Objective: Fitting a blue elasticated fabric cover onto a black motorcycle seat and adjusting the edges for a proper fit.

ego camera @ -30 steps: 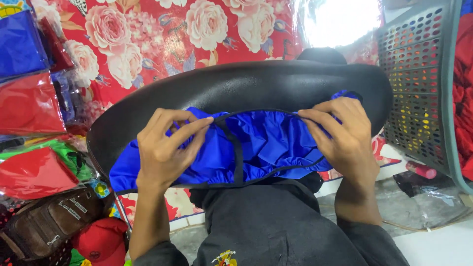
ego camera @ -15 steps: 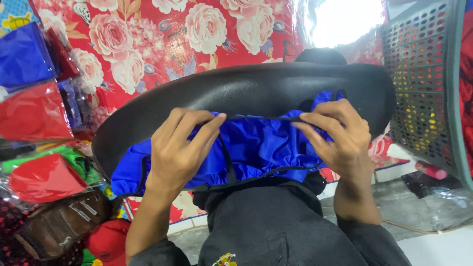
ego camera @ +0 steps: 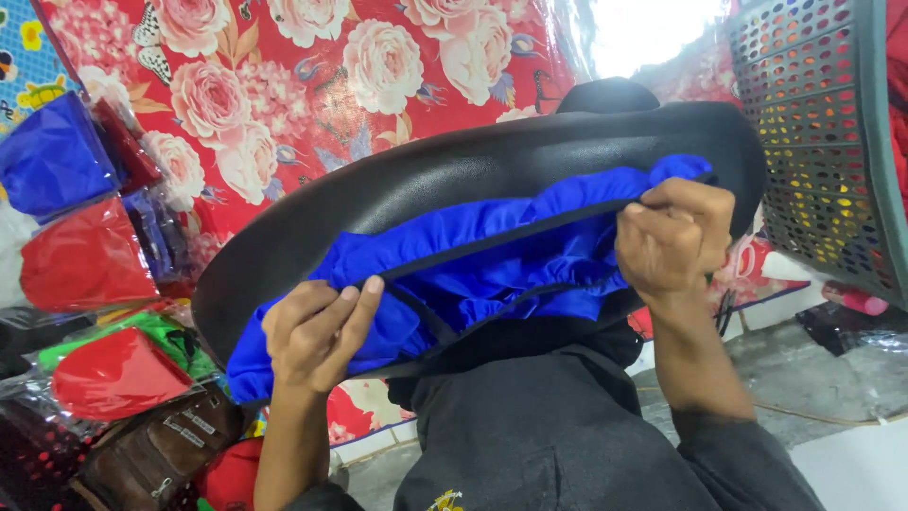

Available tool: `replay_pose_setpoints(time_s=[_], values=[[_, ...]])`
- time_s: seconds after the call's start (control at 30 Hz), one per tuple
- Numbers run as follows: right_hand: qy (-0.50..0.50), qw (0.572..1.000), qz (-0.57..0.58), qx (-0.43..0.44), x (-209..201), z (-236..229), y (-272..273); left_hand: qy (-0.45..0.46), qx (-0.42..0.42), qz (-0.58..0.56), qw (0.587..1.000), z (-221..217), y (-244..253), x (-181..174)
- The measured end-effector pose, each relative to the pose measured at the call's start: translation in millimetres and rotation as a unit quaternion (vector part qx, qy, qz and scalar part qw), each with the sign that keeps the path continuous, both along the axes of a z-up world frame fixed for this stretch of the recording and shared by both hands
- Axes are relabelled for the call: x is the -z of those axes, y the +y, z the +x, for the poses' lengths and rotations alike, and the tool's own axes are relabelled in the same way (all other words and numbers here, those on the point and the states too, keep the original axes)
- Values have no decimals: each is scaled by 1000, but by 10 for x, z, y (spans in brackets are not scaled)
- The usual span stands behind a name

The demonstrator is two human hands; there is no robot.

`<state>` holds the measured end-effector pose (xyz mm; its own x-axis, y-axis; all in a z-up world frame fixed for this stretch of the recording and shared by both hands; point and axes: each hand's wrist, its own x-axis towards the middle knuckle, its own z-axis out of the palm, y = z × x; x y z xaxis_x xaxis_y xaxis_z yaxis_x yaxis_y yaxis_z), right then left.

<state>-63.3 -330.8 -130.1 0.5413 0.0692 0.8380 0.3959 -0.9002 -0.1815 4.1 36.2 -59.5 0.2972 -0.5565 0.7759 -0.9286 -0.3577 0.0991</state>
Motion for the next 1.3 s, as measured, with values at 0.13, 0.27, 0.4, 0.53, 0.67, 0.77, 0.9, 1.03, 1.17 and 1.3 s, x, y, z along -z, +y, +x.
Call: replay_pose_setpoints(time_s=[0.13, 0.27, 0.4, 0.53, 0.67, 0.77, 0.9, 1.03, 1.17, 1.3], values=[[-100, 993, 47, 30, 413, 52, -81, 17, 2, -13, 1000, -81, 115, 319], [-126, 985, 91, 77, 504, 39, 37, 28, 2, -9, 1000, -153, 212, 473], [-115, 983, 135, 44, 443, 60, 61, 40, -18, -32, 999, -217, 258, 651], [-111, 980, 164, 31, 388, 116, 110, 69, -38, -16, 997, -258, 326, 774], [26, 993, 115, 18, 285, 37, 76, 170, -35, -54, 983, -133, 98, 518], [227, 962, 129, -85, -126, 71, 318, 201, -96, 2, 975, -88, -137, 273], [324, 943, 28, -69, -645, 127, 572, 270, -117, 102, 950, -34, -202, -35], [348, 932, -49, -88, -638, 191, 557, 315, -124, 201, 919, 17, -207, -72], [385, 905, 42, -178, -551, 280, 394, 369, -91, 162, 911, 128, -241, -96], [450, 837, 206, -231, -577, 324, 283, 570, -37, 84, 816, 218, -275, -81]])
